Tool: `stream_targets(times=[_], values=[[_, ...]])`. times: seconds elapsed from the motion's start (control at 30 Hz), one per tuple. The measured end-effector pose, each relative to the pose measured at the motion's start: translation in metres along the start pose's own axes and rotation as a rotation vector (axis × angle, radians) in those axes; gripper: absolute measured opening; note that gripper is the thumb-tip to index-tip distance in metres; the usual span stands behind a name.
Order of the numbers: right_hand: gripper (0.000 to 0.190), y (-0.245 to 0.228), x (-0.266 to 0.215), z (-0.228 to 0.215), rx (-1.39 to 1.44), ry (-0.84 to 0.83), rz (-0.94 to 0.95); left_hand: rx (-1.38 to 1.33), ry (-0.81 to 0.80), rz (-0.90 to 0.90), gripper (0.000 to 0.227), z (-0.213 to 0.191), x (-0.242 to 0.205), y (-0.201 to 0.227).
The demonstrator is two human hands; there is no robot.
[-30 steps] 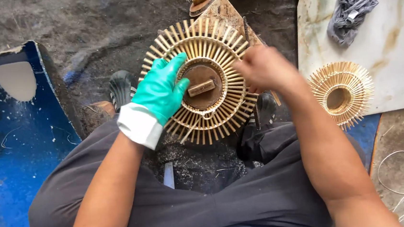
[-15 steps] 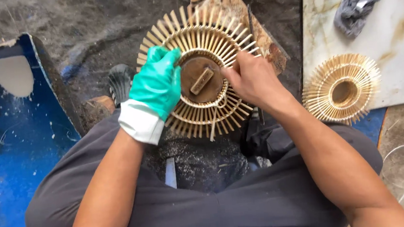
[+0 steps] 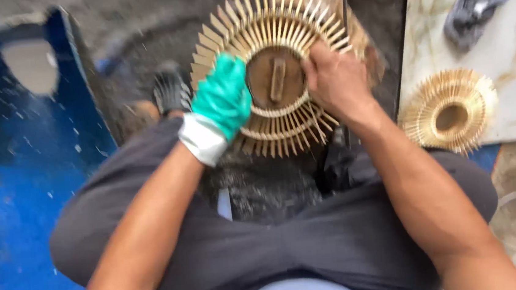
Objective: Using a metal scraper or file to smooth the edges and surface of a circular bamboo component.
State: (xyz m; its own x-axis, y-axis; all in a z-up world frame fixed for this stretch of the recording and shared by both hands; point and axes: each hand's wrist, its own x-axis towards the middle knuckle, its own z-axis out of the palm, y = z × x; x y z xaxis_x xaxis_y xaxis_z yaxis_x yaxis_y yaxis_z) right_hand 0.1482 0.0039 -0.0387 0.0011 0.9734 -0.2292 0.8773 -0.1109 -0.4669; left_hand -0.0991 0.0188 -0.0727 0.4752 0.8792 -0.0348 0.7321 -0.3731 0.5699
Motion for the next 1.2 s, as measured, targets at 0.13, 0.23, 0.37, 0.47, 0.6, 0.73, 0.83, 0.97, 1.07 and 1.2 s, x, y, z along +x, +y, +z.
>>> stream_targets(times=[0.13,0.23,0.37,0.47,0.6,0.73,0.83,0.97,1.07,1.2], values=[[0.023,0.001,0.004,-0.005,0.005,-0.085,0.055,-0.064,0.101,0.029,0.029,0.007,-0.005,-0.006],[0.021,0.005,0.015,-0.002,0.147,0.0,-0.015,-0.162,0.182,0.0,0.034,0.001,0.004,0.001],[0.026,0.002,0.005,0.01,0.043,-0.006,-0.011,-0.136,0.031,-0.1,0.036,-0.001,-0.009,0.012],[0.028,0.004,0.013,0.014,0.014,0.051,-0.039,-0.08,-0.033,-0.096,0.034,0.005,-0.008,0.004],[0.026,0.001,0.017,0.016,0.002,0.274,-0.231,-0.097,0.108,0.001,0.043,0.004,-0.008,0.002],[0.034,0.001,0.016,0.024,-0.047,0.189,-0.16,-0.039,0.175,0.025,0.053,0.007,-0.009,0.01],[0.036,-0.001,0.021,0.035,-0.123,0.165,-0.139,-0.008,0.033,-0.052,0.053,-0.001,-0.012,0.016],[0.035,0.003,0.031,0.032,-0.158,0.23,-0.138,-0.063,-0.058,-0.081,0.055,-0.001,-0.003,0.008],[0.035,0.008,0.036,0.007,-0.081,0.112,-0.069,-0.147,-0.066,-0.099,0.053,-0.005,0.0,0.0],[0.034,0.041,0.027,-0.028,0.156,0.169,-0.125,-0.577,-0.103,-0.367,0.047,-0.024,0.003,-0.003]])
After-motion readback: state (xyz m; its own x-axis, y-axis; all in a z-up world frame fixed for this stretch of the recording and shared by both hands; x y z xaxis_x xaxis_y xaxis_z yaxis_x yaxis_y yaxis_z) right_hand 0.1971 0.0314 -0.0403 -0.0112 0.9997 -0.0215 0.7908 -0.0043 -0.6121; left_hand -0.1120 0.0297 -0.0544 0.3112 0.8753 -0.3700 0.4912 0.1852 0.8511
